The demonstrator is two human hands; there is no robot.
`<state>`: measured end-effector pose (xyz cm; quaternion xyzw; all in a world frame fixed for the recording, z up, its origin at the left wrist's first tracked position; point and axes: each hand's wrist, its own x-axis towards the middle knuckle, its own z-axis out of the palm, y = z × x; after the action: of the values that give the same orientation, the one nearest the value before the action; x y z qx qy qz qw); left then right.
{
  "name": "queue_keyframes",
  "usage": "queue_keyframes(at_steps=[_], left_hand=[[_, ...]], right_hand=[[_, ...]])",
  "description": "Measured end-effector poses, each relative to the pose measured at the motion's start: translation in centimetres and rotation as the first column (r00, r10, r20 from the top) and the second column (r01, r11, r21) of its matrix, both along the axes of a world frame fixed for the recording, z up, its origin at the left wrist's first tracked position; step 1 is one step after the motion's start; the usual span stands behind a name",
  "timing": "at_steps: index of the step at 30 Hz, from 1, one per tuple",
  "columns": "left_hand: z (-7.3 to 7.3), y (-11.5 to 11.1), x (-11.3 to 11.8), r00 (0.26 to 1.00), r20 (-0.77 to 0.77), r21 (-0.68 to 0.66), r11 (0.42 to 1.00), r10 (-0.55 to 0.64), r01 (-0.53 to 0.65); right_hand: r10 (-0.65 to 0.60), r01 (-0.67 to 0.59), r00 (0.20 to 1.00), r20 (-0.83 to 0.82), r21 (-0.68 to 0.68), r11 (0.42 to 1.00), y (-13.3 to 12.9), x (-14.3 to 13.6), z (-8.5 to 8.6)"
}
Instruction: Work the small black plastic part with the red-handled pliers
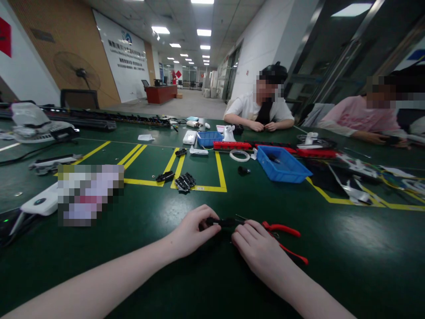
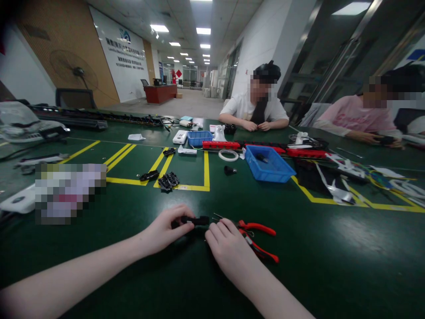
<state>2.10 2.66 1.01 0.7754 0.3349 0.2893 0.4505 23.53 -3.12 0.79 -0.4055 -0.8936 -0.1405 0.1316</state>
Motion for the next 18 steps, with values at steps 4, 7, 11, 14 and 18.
queue_keyframes(at_steps=[4,7,11,14,18], left_hand=[[-0.4,-0.5,-0.1,0.997,-0.055,0.135,0.988,-0.062,0.069],[-0.6,-0.8,-0.1,0.989,-0.093,0.21,0.969,-0.114,0.131],[-0.7,-1.0,-0.1,0.975,-0.156,0.254,0.948,-0.157,0.194],[-0.5,-1.1,-0.1,0.962,-0.169,0.235,0.94,-0.212,0.249],[-0.2,-1.1,-0.1,0.961,-0.161,0.196,0.947,-0.226,0.255]], right_hand=[[-0.003,-0.006,0.997,-0.08,-0.103,0.995,-0.5,-0.1,0.8],[0.002,-0.044,0.98,-0.199,-0.209,0.977,-1.4,0.3,2.0],[-0.009,-0.066,0.957,-0.289,-0.248,0.967,-2.3,0.7,2.5],[0.004,-0.093,0.94,-0.34,-0.245,0.965,-2.4,1.2,2.3],[0.005,-0.111,0.917,-0.399,-0.244,0.963,-2.1,1.9,1.8]])
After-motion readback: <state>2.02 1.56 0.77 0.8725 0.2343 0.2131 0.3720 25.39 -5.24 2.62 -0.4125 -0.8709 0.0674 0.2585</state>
